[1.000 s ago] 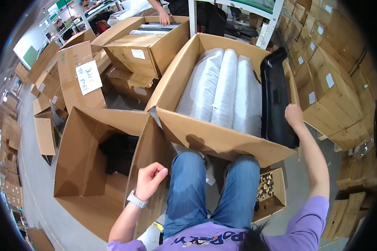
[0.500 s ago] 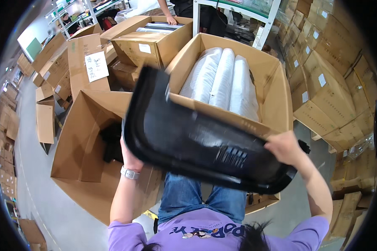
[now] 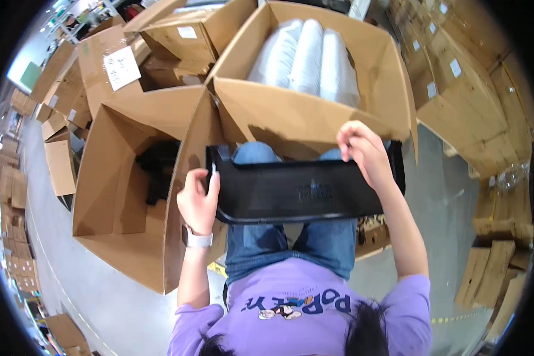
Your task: The person retrieves plastic parts and adhesive pads, peels the backing off the pads by hand to attach them onto the plastic parts, and places the assembled parts into a cardboard box.
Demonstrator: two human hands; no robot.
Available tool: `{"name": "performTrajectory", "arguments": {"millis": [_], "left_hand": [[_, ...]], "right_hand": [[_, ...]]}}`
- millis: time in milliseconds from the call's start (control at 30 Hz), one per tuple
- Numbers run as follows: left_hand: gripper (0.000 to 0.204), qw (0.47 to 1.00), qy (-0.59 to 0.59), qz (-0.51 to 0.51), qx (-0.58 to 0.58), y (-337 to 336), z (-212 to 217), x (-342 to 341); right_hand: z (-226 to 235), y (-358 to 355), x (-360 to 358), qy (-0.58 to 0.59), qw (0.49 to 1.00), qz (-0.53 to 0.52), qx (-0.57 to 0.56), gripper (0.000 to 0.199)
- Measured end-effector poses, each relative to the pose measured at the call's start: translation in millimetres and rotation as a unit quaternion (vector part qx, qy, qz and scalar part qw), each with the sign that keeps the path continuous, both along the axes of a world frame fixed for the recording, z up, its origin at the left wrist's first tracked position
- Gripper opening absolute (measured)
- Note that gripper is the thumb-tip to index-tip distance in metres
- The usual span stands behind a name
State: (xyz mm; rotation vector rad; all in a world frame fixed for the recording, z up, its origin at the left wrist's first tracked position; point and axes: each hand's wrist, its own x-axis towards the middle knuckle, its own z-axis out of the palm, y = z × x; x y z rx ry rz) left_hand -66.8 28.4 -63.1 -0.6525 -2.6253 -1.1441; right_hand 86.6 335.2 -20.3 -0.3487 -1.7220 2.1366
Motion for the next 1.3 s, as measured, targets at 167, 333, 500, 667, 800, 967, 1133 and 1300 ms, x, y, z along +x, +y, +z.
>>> {"name": "performTrajectory", "arguments": {"millis": [167,333,500,667,800,967,1133,1300], "left_hand": [[0.006,0.932,-0.166,-0.227,0.229,53,39,33],[0.009,0.896,-0.184,-0.325,0.238,90,59,53],[0.016,0.878,-0.204,-0.344,0.264,100,57,57],[0.016,0.872,-0.222,-0.334,0.280,96,50,57],[0.013,0.870,-0.213,-0.345,0.280,97,47,55],[0.014,0.866,-0.195,-0.360,0.286,97,44,55],[0.014,0.874,-0.200,-0.340,0.285,97,42,58],[0.011,0.872,-0.202,-0.335,0.296,98,41,58]], "right_hand": [[17,-50,-6,0.089,0.977,-0.003,-0.193,0.018],[24,-81,-1,0.063,0.976,-0.041,-0.205,0.023],[16,-96,2,0.114,0.962,-0.051,-0.242,0.024],[13,-103,0,0.093,0.947,-0.055,-0.303,0.022],[6,-105,-5,0.091,0.931,-0.059,-0.349,0.019],[-3,-105,-9,0.091,0.945,-0.050,-0.309,0.015],[-6,-111,-10,0.107,0.932,-0.068,-0.339,0.018],[-13,-111,-12,0.121,0.902,-0.036,-0.413,0.017]]}}
